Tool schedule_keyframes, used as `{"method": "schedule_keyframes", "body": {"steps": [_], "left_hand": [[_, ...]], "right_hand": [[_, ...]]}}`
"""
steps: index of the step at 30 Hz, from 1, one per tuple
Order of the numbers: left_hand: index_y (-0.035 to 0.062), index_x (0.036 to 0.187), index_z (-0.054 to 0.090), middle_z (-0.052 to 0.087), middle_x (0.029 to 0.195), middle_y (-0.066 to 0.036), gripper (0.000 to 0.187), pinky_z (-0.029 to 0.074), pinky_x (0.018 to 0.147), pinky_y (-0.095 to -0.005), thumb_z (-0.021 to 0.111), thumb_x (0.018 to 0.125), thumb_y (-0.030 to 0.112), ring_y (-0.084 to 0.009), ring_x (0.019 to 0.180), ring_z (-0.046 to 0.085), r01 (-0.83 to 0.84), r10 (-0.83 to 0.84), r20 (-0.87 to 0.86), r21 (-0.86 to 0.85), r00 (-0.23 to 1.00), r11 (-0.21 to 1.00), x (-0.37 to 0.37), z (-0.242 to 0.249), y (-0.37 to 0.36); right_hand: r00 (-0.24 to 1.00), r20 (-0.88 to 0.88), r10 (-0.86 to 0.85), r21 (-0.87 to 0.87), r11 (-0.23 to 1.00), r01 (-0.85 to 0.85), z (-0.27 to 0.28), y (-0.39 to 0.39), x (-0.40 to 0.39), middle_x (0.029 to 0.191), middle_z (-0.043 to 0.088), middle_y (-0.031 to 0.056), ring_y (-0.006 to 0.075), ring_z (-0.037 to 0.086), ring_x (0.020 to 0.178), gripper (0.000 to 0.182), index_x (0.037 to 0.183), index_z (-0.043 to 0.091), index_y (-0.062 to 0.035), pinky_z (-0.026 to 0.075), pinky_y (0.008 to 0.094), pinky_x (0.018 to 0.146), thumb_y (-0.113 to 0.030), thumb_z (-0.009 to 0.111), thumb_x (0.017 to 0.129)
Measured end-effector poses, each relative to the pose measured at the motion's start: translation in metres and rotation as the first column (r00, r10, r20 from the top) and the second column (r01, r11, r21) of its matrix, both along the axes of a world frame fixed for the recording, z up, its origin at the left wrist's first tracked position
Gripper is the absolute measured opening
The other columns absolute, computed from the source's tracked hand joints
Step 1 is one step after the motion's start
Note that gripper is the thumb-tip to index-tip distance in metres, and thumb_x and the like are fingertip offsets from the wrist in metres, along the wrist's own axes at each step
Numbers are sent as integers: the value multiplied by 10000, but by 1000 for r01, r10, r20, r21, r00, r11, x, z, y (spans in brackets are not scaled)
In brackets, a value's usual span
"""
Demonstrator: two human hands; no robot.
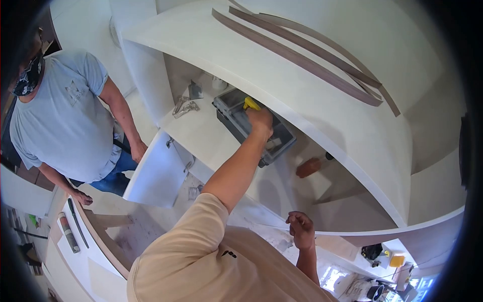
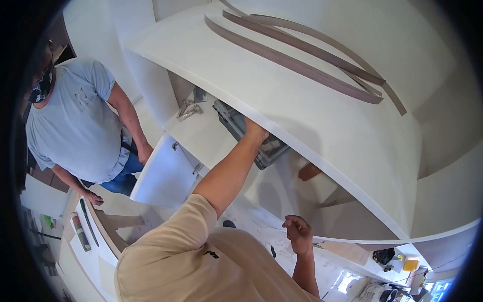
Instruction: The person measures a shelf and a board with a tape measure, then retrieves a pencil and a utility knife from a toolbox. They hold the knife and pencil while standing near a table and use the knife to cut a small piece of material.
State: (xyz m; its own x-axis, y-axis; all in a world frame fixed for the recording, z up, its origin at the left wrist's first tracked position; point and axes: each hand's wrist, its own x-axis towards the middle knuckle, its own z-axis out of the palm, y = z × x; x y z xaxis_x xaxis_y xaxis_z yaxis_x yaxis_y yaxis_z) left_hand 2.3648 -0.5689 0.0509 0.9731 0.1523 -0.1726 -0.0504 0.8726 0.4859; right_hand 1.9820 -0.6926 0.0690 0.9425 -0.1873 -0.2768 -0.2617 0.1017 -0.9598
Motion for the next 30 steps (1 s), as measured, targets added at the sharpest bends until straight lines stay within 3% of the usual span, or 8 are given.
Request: {"method": "schedule_keyframes", "body": {"steps": [9, 12, 14, 18, 22, 24, 28, 30], "left_hand": [[-10, 1197, 499, 609, 1062, -120, 339, 516, 726, -352, 523, 861, 22, -226, 967, 599, 339, -266, -218, 460, 939, 820, -53, 16, 74], [-6, 1268, 471, 575, 1169, -109, 413, 462, 813, -274, 539, 865, 52, -183, 993, 564, 26, -25, -15, 859, 1000, 512, -118, 23, 154], [-6, 1279, 460, 574, 1167, -113, 408, 464, 819, -275, 543, 887, 73, -178, 987, 572, -111, 0, 125, 876, 992, 470, -158, 6, 223], [-42, 1143, 540, 625, 992, -96, 269, 476, 764, -248, 548, 887, 39, -149, 848, 607, -19, 250, -117, 876, 961, 481, -264, -2, 328], [-30, 1057, 588, 644, 902, -67, 197, 455, 695, -243, 579, 892, 79, -124, 778, 594, 19, 376, -209, 893, 903, 450, -377, -41, 389], [-17, 1020, 607, 648, 885, -59, 170, 446, 676, -248, 587, 893, 93, -118, 757, 589, 43, 443, -269, 889, 855, 456, -428, -50, 399], [-13, 1018, 611, 654, 903, -62, 168, 451, 694, -261, 576, 900, 101, -127, 762, 595, 11, 536, -383, 821, 752, 571, -509, -49, 397], [-8, 1023, 613, 656, 909, -65, 169, 452, 700, -262, 571, 901, 101, -131, 764, 597, -57, 585, -390, 798, 711, 601, -540, -52, 399]], "right_hand": [[961, -30, 275, -154, 949, -276, 5, 29, 44, 846, 636, 45, 74, 520, 654, 201, 1045, 624, -4, 421, 212, 568, -148, 632, 904], [907, 51, 418, -276, 879, -389, -15, 48, 63, 891, 638, 52, 103, 570, 784, 206, 1050, 624, -7, 465, 240, 690, -143, 641, 897], [833, -50, 551, -287, 791, -541, -2, 78, 79, 905, 648, 59, 124, 600, 881, 224, 1056, 624, 2, 473, 265, 783, -172, 603, 918], [513, 72, 855, -348, 504, -791, -24, 157, 101, 962, 662, 140, 224, 636, 904, 232, 1036, 613, 14, 486, 319, 798, -187, 582, 925], [57, -181, 982, -741, -99, -664, -57, 247, 108, 1006, 666, 170, 324, 646, 927, 213, 1006, 622, 12, 503, 398, 816, -109, 518, 865], [-31, -248, 968, -873, -237, -427, -90, 284, 107, 997, 653, 214, 347, 633, 951, 188, 940, 619, 37, 502, 421, 810, -81, 526, 827], [-124, -598, 792, -760, -609, -225, -135, 318, 138, 889, 685, 210, 341, 677, 842, 198, 845, 707, -5, 535, 446, 737, -98, 555, 760], [46, -708, 705, -688, -673, -272, -144, 314, 157, 928, 690, 189, 332, 679, 858, 198, 875, 715, -26, 537, 425, 747, -98, 592, 737]]}}
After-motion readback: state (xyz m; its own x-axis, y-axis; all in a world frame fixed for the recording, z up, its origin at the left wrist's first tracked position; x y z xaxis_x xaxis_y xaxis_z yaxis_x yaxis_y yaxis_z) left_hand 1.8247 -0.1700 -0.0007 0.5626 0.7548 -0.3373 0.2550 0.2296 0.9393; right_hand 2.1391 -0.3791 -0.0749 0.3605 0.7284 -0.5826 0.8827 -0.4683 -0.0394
